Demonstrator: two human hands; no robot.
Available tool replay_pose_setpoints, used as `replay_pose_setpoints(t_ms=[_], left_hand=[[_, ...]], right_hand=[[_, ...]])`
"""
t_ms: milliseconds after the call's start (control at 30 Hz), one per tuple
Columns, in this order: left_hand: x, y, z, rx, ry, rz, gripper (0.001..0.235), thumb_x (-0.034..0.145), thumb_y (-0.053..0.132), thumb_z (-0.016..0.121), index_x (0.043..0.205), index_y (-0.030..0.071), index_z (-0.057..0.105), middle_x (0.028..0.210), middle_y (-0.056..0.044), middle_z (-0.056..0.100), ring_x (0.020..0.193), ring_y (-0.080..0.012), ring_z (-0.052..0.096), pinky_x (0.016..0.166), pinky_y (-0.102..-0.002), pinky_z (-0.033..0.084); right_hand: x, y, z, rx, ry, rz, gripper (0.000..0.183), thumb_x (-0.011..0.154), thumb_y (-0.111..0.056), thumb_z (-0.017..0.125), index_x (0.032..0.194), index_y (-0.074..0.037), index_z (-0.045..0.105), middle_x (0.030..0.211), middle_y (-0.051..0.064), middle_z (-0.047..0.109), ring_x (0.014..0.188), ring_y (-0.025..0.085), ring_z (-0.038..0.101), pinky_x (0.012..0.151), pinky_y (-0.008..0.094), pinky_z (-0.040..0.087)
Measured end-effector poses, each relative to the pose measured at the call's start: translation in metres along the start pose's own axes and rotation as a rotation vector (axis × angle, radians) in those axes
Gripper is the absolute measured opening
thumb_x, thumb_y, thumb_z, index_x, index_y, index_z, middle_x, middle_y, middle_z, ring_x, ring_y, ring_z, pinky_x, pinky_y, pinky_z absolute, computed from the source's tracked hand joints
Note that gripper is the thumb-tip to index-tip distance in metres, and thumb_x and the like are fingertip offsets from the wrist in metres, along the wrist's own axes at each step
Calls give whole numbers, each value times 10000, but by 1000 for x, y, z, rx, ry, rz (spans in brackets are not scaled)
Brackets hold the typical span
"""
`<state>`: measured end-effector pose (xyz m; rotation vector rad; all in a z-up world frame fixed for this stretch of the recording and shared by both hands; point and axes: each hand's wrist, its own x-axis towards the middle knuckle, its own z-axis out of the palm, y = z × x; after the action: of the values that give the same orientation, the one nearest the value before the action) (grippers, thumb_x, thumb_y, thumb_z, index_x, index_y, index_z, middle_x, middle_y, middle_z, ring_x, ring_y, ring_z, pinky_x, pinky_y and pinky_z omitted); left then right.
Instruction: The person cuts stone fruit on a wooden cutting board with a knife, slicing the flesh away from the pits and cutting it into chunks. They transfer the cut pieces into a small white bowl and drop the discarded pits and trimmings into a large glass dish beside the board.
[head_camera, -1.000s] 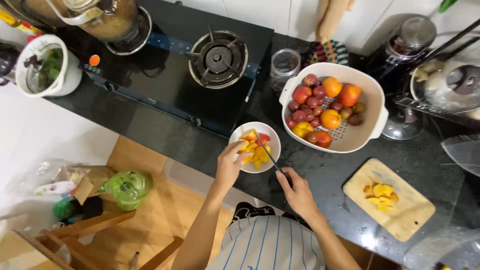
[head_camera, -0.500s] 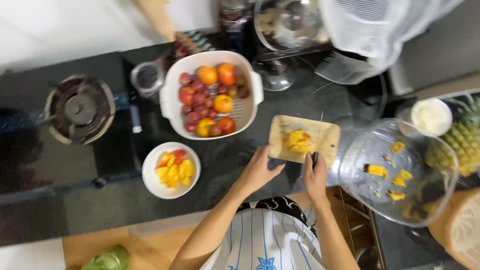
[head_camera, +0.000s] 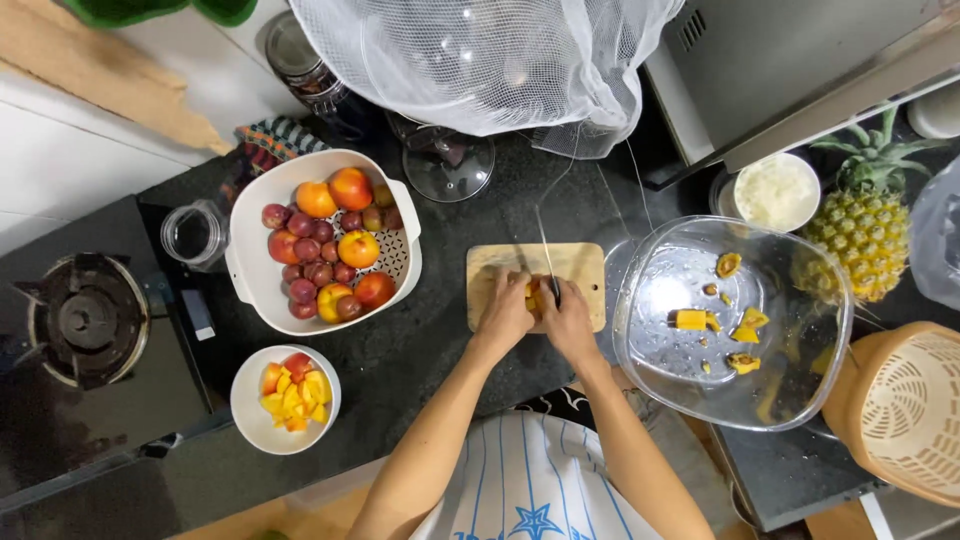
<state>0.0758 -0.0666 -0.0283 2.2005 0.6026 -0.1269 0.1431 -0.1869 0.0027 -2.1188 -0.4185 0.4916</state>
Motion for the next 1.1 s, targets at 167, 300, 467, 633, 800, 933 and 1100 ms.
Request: replay_pose_setpoints(t_ms=[167, 300, 467, 633, 800, 933, 1100], left_hand=[[-13, 20, -7, -218, 115, 66, 787, 749, 29, 767, 1434, 22, 379, 1421, -297, 370, 1311, -511, 432, 1052, -516, 451], [-15, 28, -13, -275, -44, -63, 672, 882, 137, 742, 1437, 64, 370, 1407, -255, 375, 1319, -467, 452, 1051, -529, 463], [-29, 26, -15, -352, 101, 1, 603, 885, 179, 741, 1408, 73, 461, 1376, -232, 431, 1233, -456, 548, 995, -510, 513], [-61, 35, -43, -461, 171, 50, 552, 895, 144, 725, 1382, 59, 481, 1328, -217, 480, 1200, -444, 581, 950, -459, 560], [-129, 5, -96, -430, 435, 264, 515, 911, 82, 721, 1363, 33, 478, 1297, -222, 483, 1195, -430, 570, 986, -449, 528], [-202, -35, -155, -397, 654, 111, 470, 964, 71, 685, 1376, 18, 465, 1318, -230, 472, 1206, -419, 561, 1004, -447, 510], [-264, -103, -192, -309, 964, -109, 499, 958, 50, 677, 1402, 10, 453, 1353, -250, 502, 1264, -454, 534, 1040, -485, 479]], right_hand=[[2, -16, 1, 167, -114, 350, 380, 1028, -349, 550, 1239, -54, 665, 1056, 203, 729, 946, 289, 726, 858, 384, 548], [-2, 10, 16, 317, -61, 228, 386, 1049, -332, 551, 1222, -14, 687, 1066, 152, 747, 959, 195, 685, 870, 327, 531], [-13, 19, 26, 657, -38, 324, 377, 1075, -295, 525, 1266, -1, 663, 1112, 78, 706, 979, 154, 633, 862, 306, 508], [-43, -38, 13, 598, -37, 198, 359, 1074, -281, 518, 1253, -2, 654, 1123, 55, 708, 1006, 116, 637, 889, 260, 503], [-91, -82, 48, 527, -162, 206, 372, 1110, -283, 523, 1310, 2, 654, 1042, 64, 659, 887, 138, 542, 748, 296, 446], [-121, -135, 118, 532, -425, 74, 370, 1103, -261, 528, 1333, 9, 636, 1101, 57, 657, 963, 131, 563, 830, 288, 464], [-157, -189, 218, 580, -677, -71, 396, 1074, -253, 514, 1374, -1, 575, 1240, 61, 680, 1129, 121, 628, 980, 274, 498]])
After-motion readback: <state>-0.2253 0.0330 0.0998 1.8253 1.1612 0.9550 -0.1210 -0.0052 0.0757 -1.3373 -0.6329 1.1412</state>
